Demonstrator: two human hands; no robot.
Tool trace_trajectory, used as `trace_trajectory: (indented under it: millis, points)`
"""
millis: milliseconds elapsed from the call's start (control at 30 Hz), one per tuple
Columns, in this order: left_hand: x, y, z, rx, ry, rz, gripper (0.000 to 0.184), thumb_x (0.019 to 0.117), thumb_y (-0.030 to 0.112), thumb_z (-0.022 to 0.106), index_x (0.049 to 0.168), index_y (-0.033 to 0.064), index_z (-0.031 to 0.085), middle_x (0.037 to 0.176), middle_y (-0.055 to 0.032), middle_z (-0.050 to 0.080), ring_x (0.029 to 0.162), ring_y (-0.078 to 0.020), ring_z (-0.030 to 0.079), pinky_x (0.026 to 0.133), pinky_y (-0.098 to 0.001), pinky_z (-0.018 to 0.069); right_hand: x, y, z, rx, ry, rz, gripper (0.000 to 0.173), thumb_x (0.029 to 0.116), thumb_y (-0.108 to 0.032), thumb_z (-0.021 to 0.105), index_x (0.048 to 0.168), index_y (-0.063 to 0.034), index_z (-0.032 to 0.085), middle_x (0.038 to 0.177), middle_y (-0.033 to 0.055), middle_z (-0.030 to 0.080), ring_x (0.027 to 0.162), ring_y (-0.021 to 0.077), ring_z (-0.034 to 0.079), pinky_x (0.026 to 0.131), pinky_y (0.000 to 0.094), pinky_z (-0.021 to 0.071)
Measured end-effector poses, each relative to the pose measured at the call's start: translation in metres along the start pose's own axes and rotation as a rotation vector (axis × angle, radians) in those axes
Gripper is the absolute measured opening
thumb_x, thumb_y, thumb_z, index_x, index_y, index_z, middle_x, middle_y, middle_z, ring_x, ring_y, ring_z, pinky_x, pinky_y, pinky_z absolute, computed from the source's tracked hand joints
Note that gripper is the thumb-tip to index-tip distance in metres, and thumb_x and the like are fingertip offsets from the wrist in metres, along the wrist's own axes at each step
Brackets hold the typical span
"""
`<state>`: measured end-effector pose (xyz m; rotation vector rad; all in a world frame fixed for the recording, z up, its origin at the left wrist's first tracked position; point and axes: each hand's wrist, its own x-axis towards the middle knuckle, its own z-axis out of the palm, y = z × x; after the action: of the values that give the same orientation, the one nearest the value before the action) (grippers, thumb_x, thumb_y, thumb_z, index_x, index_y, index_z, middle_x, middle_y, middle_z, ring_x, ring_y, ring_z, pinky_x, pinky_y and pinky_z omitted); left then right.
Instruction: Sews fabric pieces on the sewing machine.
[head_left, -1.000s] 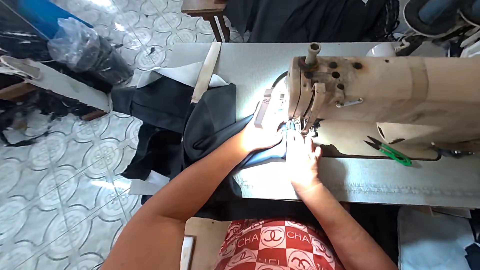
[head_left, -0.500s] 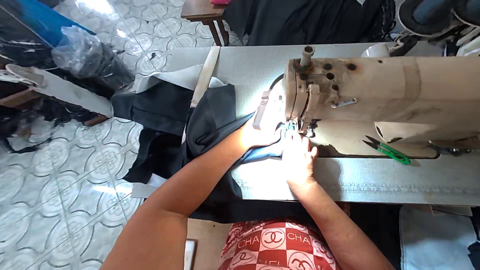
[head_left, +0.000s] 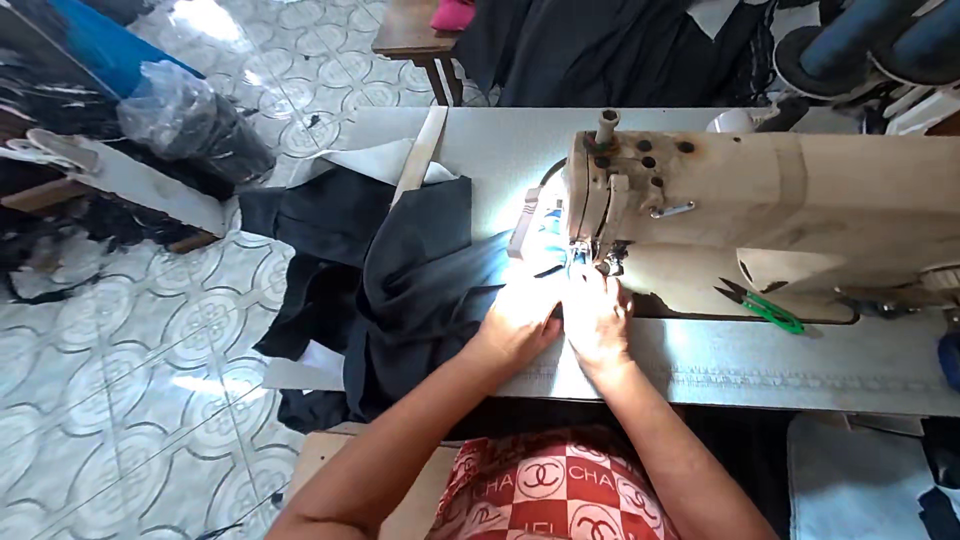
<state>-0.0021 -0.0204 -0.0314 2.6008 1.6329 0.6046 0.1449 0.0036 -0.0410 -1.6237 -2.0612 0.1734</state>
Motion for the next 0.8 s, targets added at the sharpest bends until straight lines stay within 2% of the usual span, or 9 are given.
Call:
trace_trajectory:
  millis: [67,200,333,400,467,567,633,700,800]
  points:
    - [-0.006,-0.005,0.009,-0.014,0.086,-0.003,0.025,0.1016,0.026,0.056,0.104,0.0089,0.075,0.106,-0.0089,0.075,0.105,-0.0257,0.072,0.091,-0.0434,0.0576,-0.002,0.009,-0.006,0.095,-0.025,-0.014,0.028,0.0953,-0.022,0.064,0.119,-0.0119,0.076,0.126,0.0121,0.070,0.116,0.0350,0.064,0.089,0.0558,0.0522]
    - [0.001,-0.015,0.002,-0.286,0.152,-0.121,0.021,0.0995,0.025,0.063,0.094,0.0101,0.076,0.095,-0.0041,0.075,0.094,-0.0168,0.071,0.086,-0.0384,0.0583,-0.014,0.030,-0.016,0.288,0.103,0.007,0.027,0.0977,-0.007,0.054,0.113,-0.0045,0.076,0.112,0.0116,0.074,0.110,0.0261,0.069,0.098,0.0408,0.0548]
    - [0.009,-0.022,-0.004,-0.646,0.117,-0.261,0.016,0.0975,0.023,0.067,0.092,0.0114,0.076,0.096,0.0016,0.072,0.095,-0.0059,0.067,0.087,-0.0294,0.0569,-0.012,0.022,-0.019,0.254,0.049,0.027,0.023,0.0882,-0.008,0.067,0.108,-0.0037,0.078,0.110,0.0142,0.075,0.106,0.0319,0.070,0.090,0.0542,0.0547]
    - [0.010,-0.023,-0.004,-0.712,0.116,-0.277,0.015,0.0963,0.022,0.068,0.091,0.0113,0.076,0.096,0.0014,0.072,0.095,-0.0060,0.067,0.087,-0.0298,0.0569,-0.003,0.015,-0.019,0.277,-0.021,0.076,0.029,0.0863,-0.013,0.074,0.112,-0.0005,0.077,0.116,0.0168,0.074,0.112,0.0355,0.068,0.095,0.0603,0.0502]
    - [0.010,-0.024,-0.005,-0.688,0.105,-0.239,0.013,0.0922,0.024,0.074,0.092,0.0108,0.076,0.099,0.0006,0.072,0.101,-0.0081,0.066,0.090,-0.0308,0.0559,0.003,0.017,-0.013,0.312,0.005,0.048,0.023,0.0853,-0.011,0.075,0.104,0.0022,0.077,0.108,0.0173,0.075,0.106,0.0361,0.070,0.093,0.0599,0.0510]
    - [0.010,-0.025,-0.013,-0.387,0.051,-0.036,0.038,0.0796,0.031,0.086,0.108,0.0090,0.075,0.113,-0.0076,0.073,0.113,-0.0233,0.066,0.099,-0.0445,0.0533,-0.003,0.021,-0.016,0.519,-0.034,0.031,0.021,0.0908,-0.012,0.065,0.101,0.0045,0.074,0.092,0.0137,0.074,0.091,0.0234,0.072,0.086,0.0427,0.0573]
    - [0.010,-0.025,-0.018,-0.211,0.025,0.088,0.027,0.0883,0.025,0.078,0.111,0.0107,0.076,0.115,-0.0088,0.073,0.114,-0.0286,0.067,0.099,-0.0532,0.0517,-0.018,0.017,-0.035,0.890,-0.252,0.177,0.017,0.0993,-0.012,0.057,0.104,0.0014,0.066,0.085,0.0029,0.071,0.076,0.0065,0.068,0.071,0.0231,0.0571]
    - [0.011,-0.026,-0.021,-0.161,0.047,0.174,0.016,0.0965,0.010,0.064,0.103,0.0139,0.078,0.113,-0.0032,0.074,0.112,-0.0244,0.066,0.100,-0.0504,0.0496,-0.035,0.012,-0.050,1.233,-0.431,0.450,0.010,0.1024,-0.007,0.052,0.101,-0.0013,0.059,0.075,0.0011,0.067,0.061,0.0076,0.065,0.053,0.0217,0.0551]
    - [0.009,-0.022,-0.022,-0.089,0.024,0.222,0.024,0.0982,0.004,0.059,0.097,0.0163,0.079,0.110,-0.0004,0.075,0.116,-0.0233,0.065,0.106,-0.0547,0.0423,-0.044,0.014,-0.061,1.011,-0.399,0.510,0.010,0.1011,-0.008,0.058,0.105,0.0006,0.062,0.076,0.0021,0.068,0.062,0.0072,0.068,0.057,0.0223,0.0590]
